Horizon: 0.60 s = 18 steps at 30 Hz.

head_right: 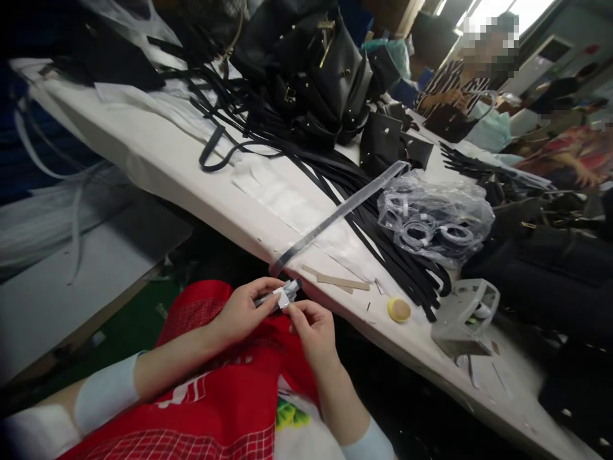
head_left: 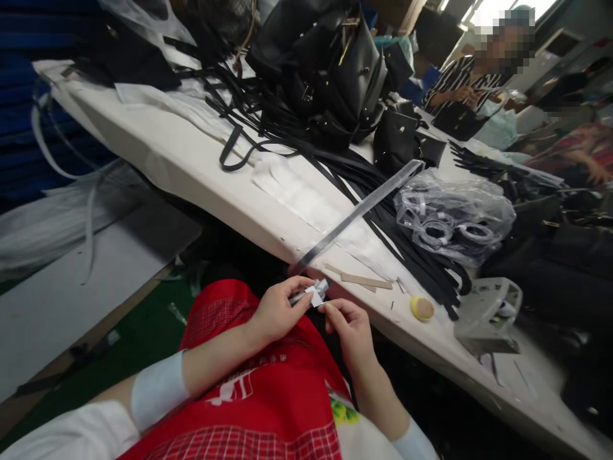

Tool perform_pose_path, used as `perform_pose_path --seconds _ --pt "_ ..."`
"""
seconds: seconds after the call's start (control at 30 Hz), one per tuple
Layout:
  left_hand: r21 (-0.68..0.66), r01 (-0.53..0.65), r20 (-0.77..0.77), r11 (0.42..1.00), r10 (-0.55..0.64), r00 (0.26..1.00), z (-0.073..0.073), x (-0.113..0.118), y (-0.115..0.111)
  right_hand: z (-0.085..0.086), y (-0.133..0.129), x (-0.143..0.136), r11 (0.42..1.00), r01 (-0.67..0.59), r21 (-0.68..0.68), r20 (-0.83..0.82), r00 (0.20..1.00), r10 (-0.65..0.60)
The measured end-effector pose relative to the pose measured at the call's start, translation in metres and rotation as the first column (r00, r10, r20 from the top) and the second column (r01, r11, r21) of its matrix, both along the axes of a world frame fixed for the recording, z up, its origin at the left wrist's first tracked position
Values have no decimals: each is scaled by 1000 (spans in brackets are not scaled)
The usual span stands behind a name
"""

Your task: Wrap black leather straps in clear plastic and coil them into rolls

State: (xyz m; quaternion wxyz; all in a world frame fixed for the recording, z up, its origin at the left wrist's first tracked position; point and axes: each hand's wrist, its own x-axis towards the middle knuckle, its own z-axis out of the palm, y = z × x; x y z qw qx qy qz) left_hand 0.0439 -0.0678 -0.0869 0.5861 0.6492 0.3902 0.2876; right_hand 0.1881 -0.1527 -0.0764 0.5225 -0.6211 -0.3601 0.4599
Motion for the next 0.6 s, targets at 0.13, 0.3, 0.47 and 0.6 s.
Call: perform_pose_path --seconds 0.13,0.3,0.47,0.6 --pt "21 -13 -5 1000 13 1000 -3 -4 1 -11 3 -3 1000 -14 -5 -43 999 13" --pt "9 -36 17 999 36 999 -9 -5 1 -20 3 -5 996 -46 -78 -76 996 40" --pt "-19 -49 33 999 50 998 -14 -5 2 -32 9 -10 990 8 -141 -68 998 -18" --pt "-79 -46 47 996 50 998 -13 -7 4 -36 12 -16 987 10 -158 -105 994 -27"
